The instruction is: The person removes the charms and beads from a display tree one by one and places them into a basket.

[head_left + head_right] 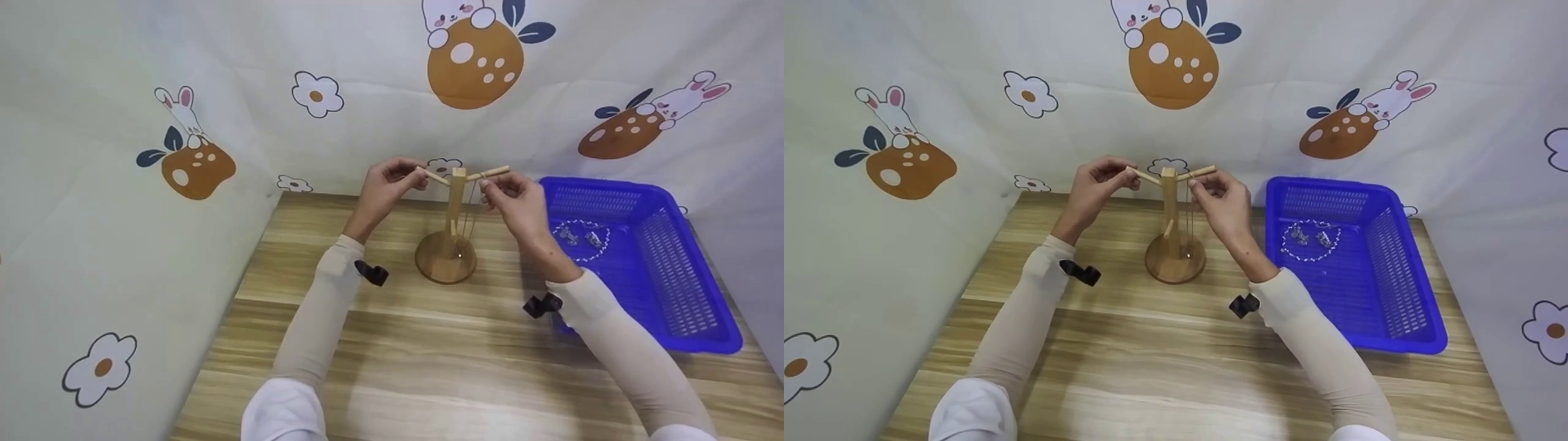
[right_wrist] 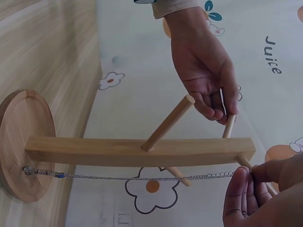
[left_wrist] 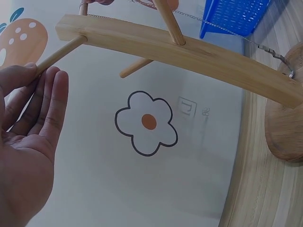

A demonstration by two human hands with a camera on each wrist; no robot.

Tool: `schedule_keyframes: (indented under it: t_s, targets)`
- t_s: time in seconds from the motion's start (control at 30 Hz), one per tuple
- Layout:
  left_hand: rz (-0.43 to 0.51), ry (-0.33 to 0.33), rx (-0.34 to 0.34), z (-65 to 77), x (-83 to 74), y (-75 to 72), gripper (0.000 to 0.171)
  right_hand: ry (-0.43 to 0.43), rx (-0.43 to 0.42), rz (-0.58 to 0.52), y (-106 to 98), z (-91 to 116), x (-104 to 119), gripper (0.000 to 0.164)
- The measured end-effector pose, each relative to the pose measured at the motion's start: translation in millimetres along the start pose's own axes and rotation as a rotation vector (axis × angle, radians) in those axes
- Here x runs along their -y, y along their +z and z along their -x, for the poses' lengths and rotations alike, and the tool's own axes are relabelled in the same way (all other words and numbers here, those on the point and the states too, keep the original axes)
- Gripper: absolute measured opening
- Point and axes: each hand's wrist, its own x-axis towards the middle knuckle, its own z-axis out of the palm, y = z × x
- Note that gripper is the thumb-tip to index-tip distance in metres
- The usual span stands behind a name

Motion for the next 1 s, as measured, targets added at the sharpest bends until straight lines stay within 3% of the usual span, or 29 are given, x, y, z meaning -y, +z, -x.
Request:
schedule_keyframes:
  t_s: [0.23, 0.53, 0.83, 1.0]
  targets:
    - [-0.006, 0.001, -0.004, 1.0, 0.7, 0.5, 0.023, -0.043, -0.03, -0.027, -10.0, 2.7, 1.7, 0.013]
    - [-0.004, 0.009, 0.003, 0.6, 2.9, -0.3, 0.016, -0.113, -0.108, -0.028, -20.3, 2.3, 5.4, 0.009]
    - [-0.014, -0.005, -0.002, 0.6, 1.8, 0.3, 0.029, -0.152, -0.143, -0.046, -29.8, -2.5, 14.0, 0.004]
    - [-0.017, -0.001, -0.01, 0.8, 1.3, 0.6, 0.02, -0.144, -0.142, -0.014, -35.6, -2.6, 16.4, 0.006]
